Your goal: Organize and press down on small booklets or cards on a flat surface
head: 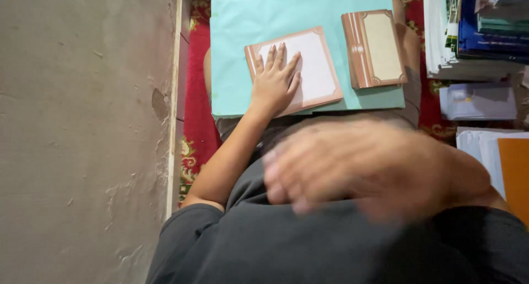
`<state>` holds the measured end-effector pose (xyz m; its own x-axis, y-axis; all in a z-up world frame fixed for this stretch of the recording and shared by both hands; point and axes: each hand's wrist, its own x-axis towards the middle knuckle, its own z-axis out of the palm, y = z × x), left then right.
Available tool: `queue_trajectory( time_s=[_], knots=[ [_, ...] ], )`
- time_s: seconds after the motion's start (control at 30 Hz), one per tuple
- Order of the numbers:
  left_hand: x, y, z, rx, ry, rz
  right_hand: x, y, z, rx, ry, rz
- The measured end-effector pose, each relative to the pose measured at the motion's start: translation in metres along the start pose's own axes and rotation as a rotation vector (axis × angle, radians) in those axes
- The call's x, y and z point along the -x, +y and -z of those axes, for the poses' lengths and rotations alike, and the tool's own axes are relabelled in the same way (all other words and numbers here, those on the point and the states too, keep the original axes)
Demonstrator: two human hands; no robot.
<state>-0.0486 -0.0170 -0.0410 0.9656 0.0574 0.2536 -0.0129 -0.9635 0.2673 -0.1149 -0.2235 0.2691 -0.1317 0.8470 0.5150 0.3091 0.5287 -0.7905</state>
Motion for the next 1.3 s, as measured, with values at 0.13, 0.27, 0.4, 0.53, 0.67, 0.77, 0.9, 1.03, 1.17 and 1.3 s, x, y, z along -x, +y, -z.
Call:
queue_trajectory(
  time_s=[0.13, 0.27, 0.4, 0.53, 0.67, 0.77, 0.9, 1.03, 1.17, 1.3],
  knots=[
    [0.000, 0.003, 0.008, 0.012, -0.056, 0.020, 0.004, 0.007, 0.002, -0.023, 0.038, -0.060],
    [0.003, -0.002, -0.006, -0.002, 0.033, 0.012, 0.010, 0.016, 0.004, -0.042, 0.087, -0.141],
    [0.002, -0.002, -0.006, 0.001, 0.141, -0.010, 0.013, 0.027, 0.016, -0.003, 0.141, -0.194],
    [0.003, -0.007, 0.000, -0.012, 0.142, -0.008, 0.019, 0.039, 0.022, 0.016, 0.205, -0.231],
    [0.001, 0.003, -0.009, -0.008, 0.114, -0.026, 0.048, 0.041, 0.016, 0.012, 0.318, -0.345],
    [-0.001, 0.001, 0.000, -0.041, 0.121, -0.008, 0.043, 0.060, 0.018, -0.004, 0.334, -0.355],
    [0.003, -0.001, -0.004, -0.025, 0.122, -0.020, 0.048, 0.085, 0.008, -0.038, 0.360, -0.418],
    [0.001, -0.004, -0.014, -0.035, 0.098, -0.004, 0.084, 0.121, 0.016, -0.048, 0.409, -0.500],
    [0.001, -0.001, -0.013, 0.020, 0.118, 0.033, 0.159, 0.189, 0.063, 0.939, 0.709, -0.744],
    [0.001, -0.002, -0.013, -0.004, 0.125, 0.031, 0.202, 0.231, 0.085, 1.132, 0.635, -1.441]
  ],
)
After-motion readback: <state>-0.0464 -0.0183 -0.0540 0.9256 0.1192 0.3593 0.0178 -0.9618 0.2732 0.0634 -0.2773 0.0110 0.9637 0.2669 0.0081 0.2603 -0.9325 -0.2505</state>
